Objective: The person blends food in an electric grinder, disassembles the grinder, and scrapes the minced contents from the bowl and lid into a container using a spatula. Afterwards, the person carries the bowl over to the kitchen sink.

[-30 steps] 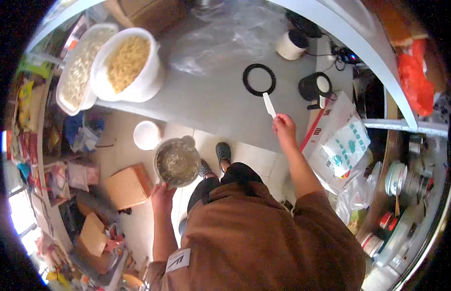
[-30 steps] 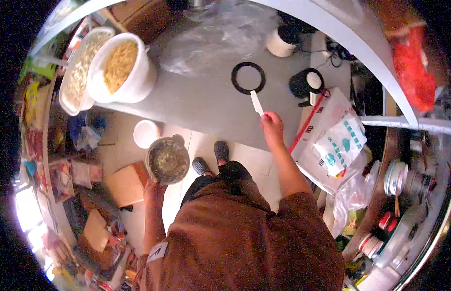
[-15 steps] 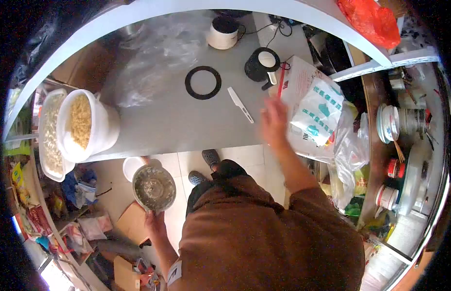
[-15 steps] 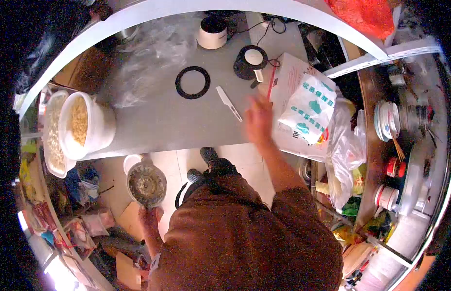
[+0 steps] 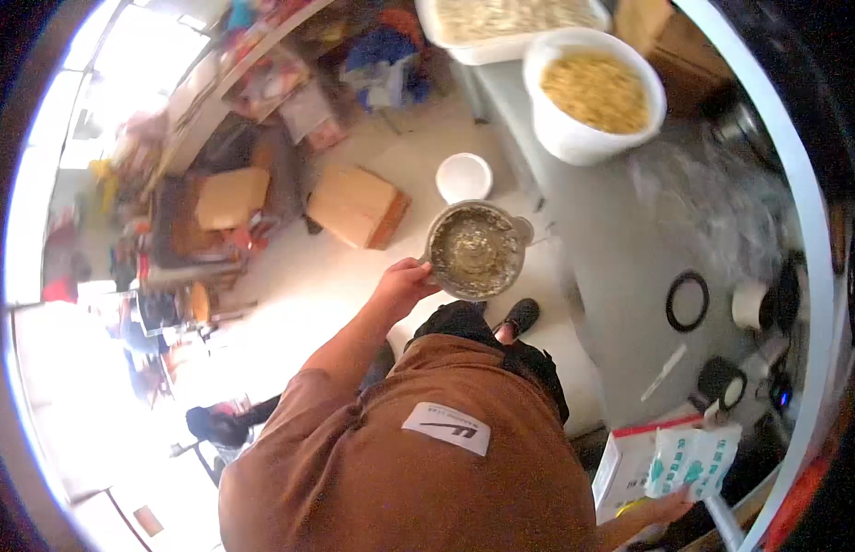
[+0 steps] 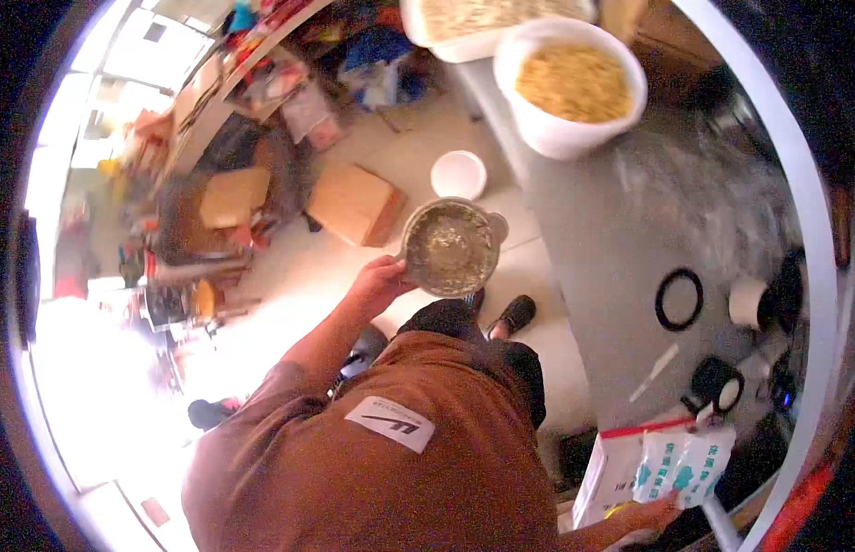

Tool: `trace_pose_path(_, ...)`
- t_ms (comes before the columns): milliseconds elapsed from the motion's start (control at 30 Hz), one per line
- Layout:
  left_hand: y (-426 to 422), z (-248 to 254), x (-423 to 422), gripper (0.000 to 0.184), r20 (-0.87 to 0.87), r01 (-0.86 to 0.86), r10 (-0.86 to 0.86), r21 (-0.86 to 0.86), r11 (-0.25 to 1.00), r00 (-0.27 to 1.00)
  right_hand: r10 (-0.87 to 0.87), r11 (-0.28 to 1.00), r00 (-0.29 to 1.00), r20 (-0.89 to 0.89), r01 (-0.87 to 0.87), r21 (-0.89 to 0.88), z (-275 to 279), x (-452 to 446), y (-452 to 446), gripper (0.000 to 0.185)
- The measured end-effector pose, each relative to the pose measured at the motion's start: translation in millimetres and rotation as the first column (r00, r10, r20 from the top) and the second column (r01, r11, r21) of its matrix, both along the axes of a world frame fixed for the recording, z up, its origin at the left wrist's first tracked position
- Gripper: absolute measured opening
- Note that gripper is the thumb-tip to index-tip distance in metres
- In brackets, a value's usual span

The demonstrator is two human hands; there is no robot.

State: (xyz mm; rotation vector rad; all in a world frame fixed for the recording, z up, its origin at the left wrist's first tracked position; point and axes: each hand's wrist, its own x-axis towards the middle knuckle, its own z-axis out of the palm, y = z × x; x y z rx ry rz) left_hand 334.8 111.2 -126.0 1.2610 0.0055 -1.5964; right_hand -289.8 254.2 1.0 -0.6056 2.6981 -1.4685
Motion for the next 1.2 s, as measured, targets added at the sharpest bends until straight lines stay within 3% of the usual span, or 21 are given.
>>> trace_pose_path(67, 19.1, -4.3, 21.2, 0.019, -0.041, -0.066, 0.065, -0.025, 0.997, 0.997, 0.198, 0.979, 0.977, -0.08, -0.201, -0.027, 20.2, 24.0, -40.4, 0.044)
trace_pose_path(133, 7.6, -10.3, -37.7, 0.02, -0.067, -0.087, 0.086, -0.008, 0.996, 0.994, 0.338, 0.937, 0.941, -0.022, -0.335, 0.097, 18.9, -18.9, -116.6, 0.043)
trace_pose_path(200, 13.0, -20.8, -56.4, 0.02, -0.076, -0.195, 0.194, -0.002, 0.981, 0.978, 0.476, 0.879, 0.879, -0.013, -0.476, 0.018, 23.6, 6.1, -178.1, 0.042)
trace_pose_path(267, 16.6, -22.6, -72.1, 0.019, -0.046, -0.265, 0.266, 0.025, 0.964, 0.963, 0.656, 0.754, 0.755, 0.015, -0.656, 0.035, 33.5, 36.4, -231.2, 0.045)
trace_pose_path(300, 18.2, -30.2, -81.1, 0.008, -0.058, -0.338, 0.34, 0.045, 0.94, 0.938, 0.667, 0.737, 0.745, -0.022, -0.655, 0.165, 21.2, 28.0, -254.9, 0.047)
trace_pose_path(333, 21.2, -1.8, -83.4, 0.008, -0.071, -0.389, 0.39, 0.02, 0.921, 0.918, 0.706, 0.705, 0.707, -0.044, -0.694, 0.148, 48.7, 38.3, -275.2, 0.047)
trace_pose_path(400, 19.4, 1.9, -104.2, 0.014, -0.078, -0.447, 0.447, 0.017, 0.894, 0.891, 0.885, 0.462, 0.464, -0.029, -0.872, 0.161, 40.0, 41.3, -326.7, 0.047)
trace_pose_path(433, 18.4, 0.4, -115.7, 0.012, -0.089, -0.481, 0.48, 0.01, 0.877, 0.873, 0.919, 0.389, 0.366, -0.148, -0.903, 0.183, 29.2, 38.1, -355.7, 0.039)
trace_pose_path(533, 9.4, 20.7, -147.4, 0.01, -0.102, -0.598, 0.6, 0.048, 0.8, 0.794, 0.96, 0.277, 0.27, -0.081, -0.955, 0.107, 41.0, 49.8, -426.4, 0.041)
trace_pose_path(567, 36.5, 18.9, -133.2, 0.009, -0.163, -0.597, 0.588, -0.005, 0.802, 0.792, 0.947, 0.283, 0.263, -0.187, -0.954, 0.095, 71.5, 75.6, -383.8, 0.041)
trace_pose_path(600, 44.2, 28.0, -141.1, 0.009, -0.18, -0.627, 0.615, -0.01, 0.779, 0.767, 0.96, 0.261, 0.244, -0.14, -0.958, 0.12, 86.7, 94.8, -386.7, 0.04)
trace_pose_path(667, 38.4, 44.0, -155.3, 0.009, -0.081, -0.664, 0.661, -0.01, 0.748, 0.746, 0.977, 0.202, 0.192, -0.088, -0.973, 0.115, 91.3, 106.1, -417.7, 0.039)
trace_pose_path(733, 26.8, 57.4, -189.0, 0.008, -0.062, -0.738, 0.736, -0.038, 0.673, 0.674, 0.969, -0.016, -0.072, -0.237, -0.974, 0.227, 87.7, 106.3, -468.3, 0.038)
trace_pose_path(767, 17.9, 59.4, -209.3, 0.008, -0.054, -0.787, 0.786, -0.083, 0.612, 0.616, 0.957, -0.111, -0.157, -0.246, -0.975, 0.19, 80.6, 98.8, -485.3, 0.036)
trace_pose_path(800, 32.6, 63.1, -200.6, 0.008, -0.044, -0.784, 0.784, -0.071, 0.616, 0.62, 0.971, -0.074, -0.116, -0.21, -0.977, 0.199, 77.4, 98.5, -457.5, 0.036)
trace_pose_path(867, 12.2, 62.0, -233.0, 0.007, -0.013, -0.826, 0.83, -0.104, 0.554, 0.558, 0.914, -0.257, -0.337, -0.226, -0.911, 0.322, 54.0, 85.6, -487.2, 0.033)
trace_pose_path(933, -17.6, 55.9, -265.3, 0.006, -0.088, -0.929, 0.932, -0.153, 0.336, 0.352, 0.896, -0.317, -0.383, -0.226, -0.907, 0.279, 28.1, 80.1, -526.2, 0.033)
trace_pose_path(1000, -33.7, 56.2, -290.7, 0.007, -0.129, -0.96, 0.962, -0.178, 0.217, 0.241, 0.882, -0.364, -0.424, -0.207, -0.89, 0.273, 20.5, 72.4, -543.1, 0.031)
trace_pose_path(1033, -32.2, 49.4, -293.7, 0.011, -0.187, -0.977, 0.967, -0.159, 0.141, 0.17, 0.898, -0.419, -0.438, -0.051, -0.884, 0.208, 43.2, 86.9, -520.2, 0.031)
trace_pose_path(1067, -43.9, 40.3, -300.8, 0.011, -0.183, -0.979, 0.971, -0.16, 0.126, 0.155, 0.891, -0.434, -0.452, -0.047, -0.877, 0.205, 34.3, 85.4, -527.1, 0.031)
trace_pose_path(1200, -100.0, 3.6, -309.8, 0.017, -0.179, -0.969, 0.976, -0.191, -0.159, -0.125, 0.766, -0.579, -0.624, -0.153, -0.774, 0.258, 0.9, 85.9, -579.6, 0.029)
